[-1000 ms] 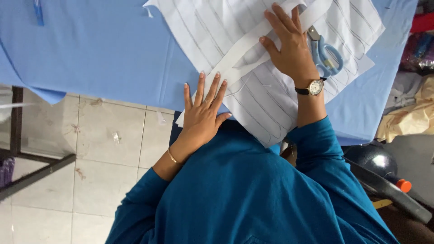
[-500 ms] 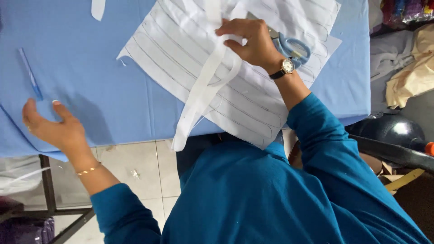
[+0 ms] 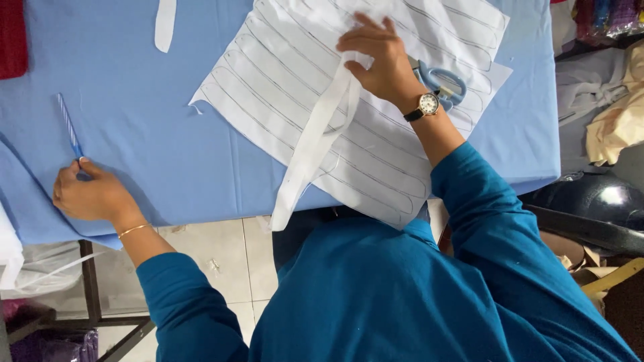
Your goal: The person cuts a white paper pattern along a drawn line using scissors. They then place the cut piece on a larger sheet of paper and trace its outline with a pen before cutting the larger sheet along the traced line.
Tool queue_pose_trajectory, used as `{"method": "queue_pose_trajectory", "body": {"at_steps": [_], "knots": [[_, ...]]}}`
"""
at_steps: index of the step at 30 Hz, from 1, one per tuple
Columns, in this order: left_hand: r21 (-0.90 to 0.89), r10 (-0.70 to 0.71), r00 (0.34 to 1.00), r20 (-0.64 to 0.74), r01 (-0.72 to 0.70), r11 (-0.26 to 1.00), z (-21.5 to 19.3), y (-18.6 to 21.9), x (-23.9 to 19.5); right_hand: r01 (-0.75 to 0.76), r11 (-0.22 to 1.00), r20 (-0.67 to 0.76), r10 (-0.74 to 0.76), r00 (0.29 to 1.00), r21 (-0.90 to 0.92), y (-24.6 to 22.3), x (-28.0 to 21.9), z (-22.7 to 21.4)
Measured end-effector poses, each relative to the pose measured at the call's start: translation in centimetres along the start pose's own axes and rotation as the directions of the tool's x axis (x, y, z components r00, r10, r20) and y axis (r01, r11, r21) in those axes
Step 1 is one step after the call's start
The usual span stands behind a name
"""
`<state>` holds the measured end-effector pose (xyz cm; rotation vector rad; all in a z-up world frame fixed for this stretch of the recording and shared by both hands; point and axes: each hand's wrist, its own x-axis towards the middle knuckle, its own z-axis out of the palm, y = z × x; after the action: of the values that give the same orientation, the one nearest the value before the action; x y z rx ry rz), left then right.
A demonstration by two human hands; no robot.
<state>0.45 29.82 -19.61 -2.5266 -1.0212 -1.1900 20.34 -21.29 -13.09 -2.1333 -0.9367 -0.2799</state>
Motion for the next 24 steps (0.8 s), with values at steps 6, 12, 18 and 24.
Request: {"method": "queue_pose_trajectory", "body": {"at_steps": [6, 12, 18, 24], "knots": [[-0.318, -0.074, 0.997, -0.016, 0.065, 0.946, -2.2, 1.3, 0.0, -0.133, 0.940, -0.079, 0.114, 0.990, -0.313, 0.5, -0.4, -0.8], [-0.715, -0.305, 0.947, 0.095, 0.278, 0.642, -12.0, 8.3, 0.4, -0.074, 0.986, -0.366, 0.014, 0.931, -0.149, -6.3, -0.9, -3.5], [-0.755, 0.064, 0.752, 0.656, 0.653, 0.062, -21.4, 20.1, -7.0, 0.085, 0.920, -0.347, 0.058, 0.936, 0.383, -14.1, -5.3, 2.1], [-0.585, 0.368, 0.545, 0.753, 0.811, -0.004, -25.5, 26.1, -8.5, -0.039, 0.933, -0.236, 0.131, 0.963, 0.358, -16.3, -6.0, 0.9]]}}
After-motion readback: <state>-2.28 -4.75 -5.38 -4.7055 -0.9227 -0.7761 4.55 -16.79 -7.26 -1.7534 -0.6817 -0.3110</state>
